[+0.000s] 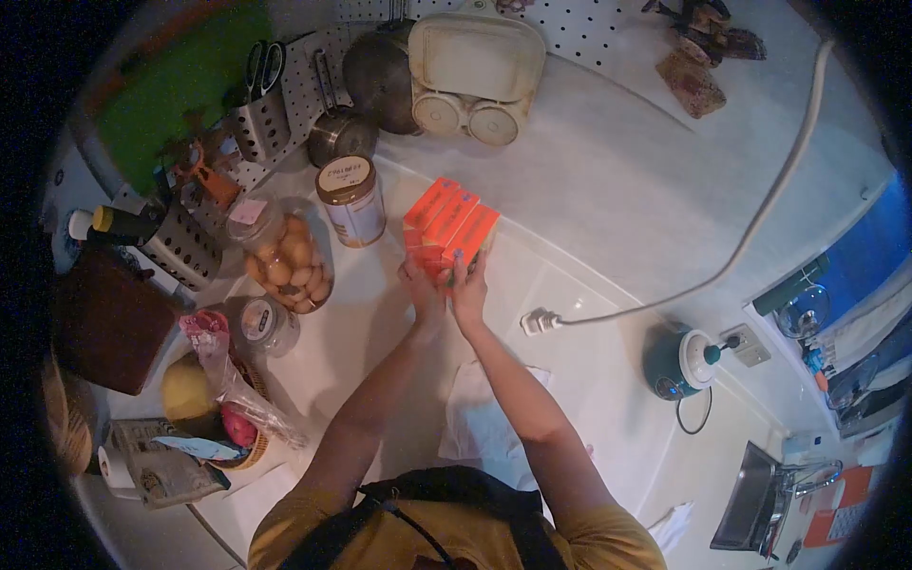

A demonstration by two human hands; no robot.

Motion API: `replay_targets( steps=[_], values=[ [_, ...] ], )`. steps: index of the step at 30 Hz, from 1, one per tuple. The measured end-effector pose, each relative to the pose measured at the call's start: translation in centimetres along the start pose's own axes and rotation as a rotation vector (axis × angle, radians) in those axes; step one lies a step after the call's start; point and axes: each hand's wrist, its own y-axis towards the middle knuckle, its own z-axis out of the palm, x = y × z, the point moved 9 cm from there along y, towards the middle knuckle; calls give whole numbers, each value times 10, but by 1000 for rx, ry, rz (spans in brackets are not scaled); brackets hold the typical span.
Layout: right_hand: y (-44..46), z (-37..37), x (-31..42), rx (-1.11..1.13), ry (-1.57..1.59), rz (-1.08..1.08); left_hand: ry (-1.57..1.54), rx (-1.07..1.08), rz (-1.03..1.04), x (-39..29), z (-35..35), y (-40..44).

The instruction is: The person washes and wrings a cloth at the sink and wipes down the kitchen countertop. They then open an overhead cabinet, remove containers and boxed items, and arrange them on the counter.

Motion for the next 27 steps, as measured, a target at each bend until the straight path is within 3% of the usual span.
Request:
replay_targets(
  steps=[1, 2, 4, 8, 10, 11, 13, 14, 16, 19, 22, 27],
  values=[
    [5, 3, -1, 5, -34, 4, -599, -49, -479, 38, 12, -3],
    [9, 3, 5, 1, -32, 7, -595, -46, -480, 55, 15, 3],
    [16, 5, 9, 67, 41, 113, -733, 203, -360, 70, 41, 14],
    [38, 13, -26, 73, 63, 36, -527, 338, -357, 75, 49, 19],
    [44, 14, -25, 92, -57, -253, 380, 345, 293, 20, 45, 15],
    [42, 12, -18, 93, -96, -353, 377, 346, 305, 14, 44, 12],
    [30, 0, -38, 82, -155, -127, 102, 384, 106, 16, 39, 8],
    [17, -10, -27, 76, -151, -131, 10, 394, 40, 18, 36, 5],
    [-16, -25, -33, 151, 283, 240, 599, 494, 185, 12, 33, -7],
    [-55, -68, -2, 135, 462, 204, 605, 485, 257, -27, 25, -29],
    [-80, -127, 55, 82, 538, 30, 262, 503, 87, -80, 12, -52],
    [-101, -218, 185, 5, 454, -263, -35, 570, 248, -209, 18, -88]
  ],
)
